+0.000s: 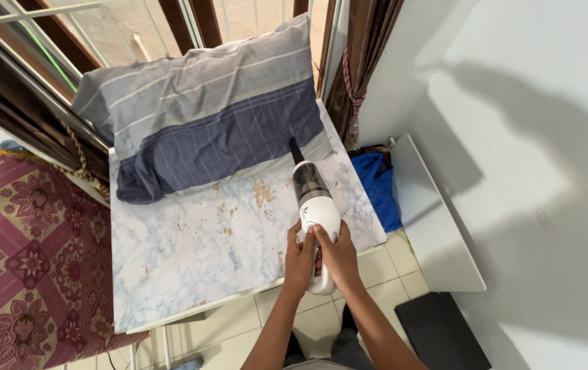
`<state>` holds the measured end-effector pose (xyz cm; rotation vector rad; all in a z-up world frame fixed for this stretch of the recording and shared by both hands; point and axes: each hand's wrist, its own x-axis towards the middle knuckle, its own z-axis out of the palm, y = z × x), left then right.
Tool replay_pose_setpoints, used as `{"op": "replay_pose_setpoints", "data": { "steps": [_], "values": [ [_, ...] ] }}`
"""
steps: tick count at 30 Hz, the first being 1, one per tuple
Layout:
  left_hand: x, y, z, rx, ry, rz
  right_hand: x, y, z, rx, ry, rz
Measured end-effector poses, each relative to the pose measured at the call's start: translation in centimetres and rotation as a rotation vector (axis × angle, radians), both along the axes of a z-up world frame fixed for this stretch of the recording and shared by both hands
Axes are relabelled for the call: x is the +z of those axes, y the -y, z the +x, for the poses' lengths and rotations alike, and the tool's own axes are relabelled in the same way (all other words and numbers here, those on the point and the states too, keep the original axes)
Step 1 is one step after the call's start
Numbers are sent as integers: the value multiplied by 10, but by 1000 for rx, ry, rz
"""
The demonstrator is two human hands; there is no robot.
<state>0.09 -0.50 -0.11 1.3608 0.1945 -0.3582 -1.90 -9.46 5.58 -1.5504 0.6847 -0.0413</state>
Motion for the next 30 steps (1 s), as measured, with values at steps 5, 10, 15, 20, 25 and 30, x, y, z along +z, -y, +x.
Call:
{"op": "replay_pose_setpoints", "data": {
  "steps": [5,10,15,20,25,30],
  "values": [
    [1,-2,-2,-15,-51,-20,7,-5,-4,-11,9,5],
    [4,-25,-9,39,3,-43,20,-31,-7,57,-2,-86],
    [9,-54,-18,151,1,-39,29,-62,-8,147,-36,-100],
    [8,-78,-27,261,-71,18,28,-87,-6,280,-112,-138],
    [2,-90,-28,303,-20,-40,24,-98,-4,314,-98,-141],
    [6,-77,-28,247,-22,8,24,-84,-7,267,-129,-117]
  ]
}}
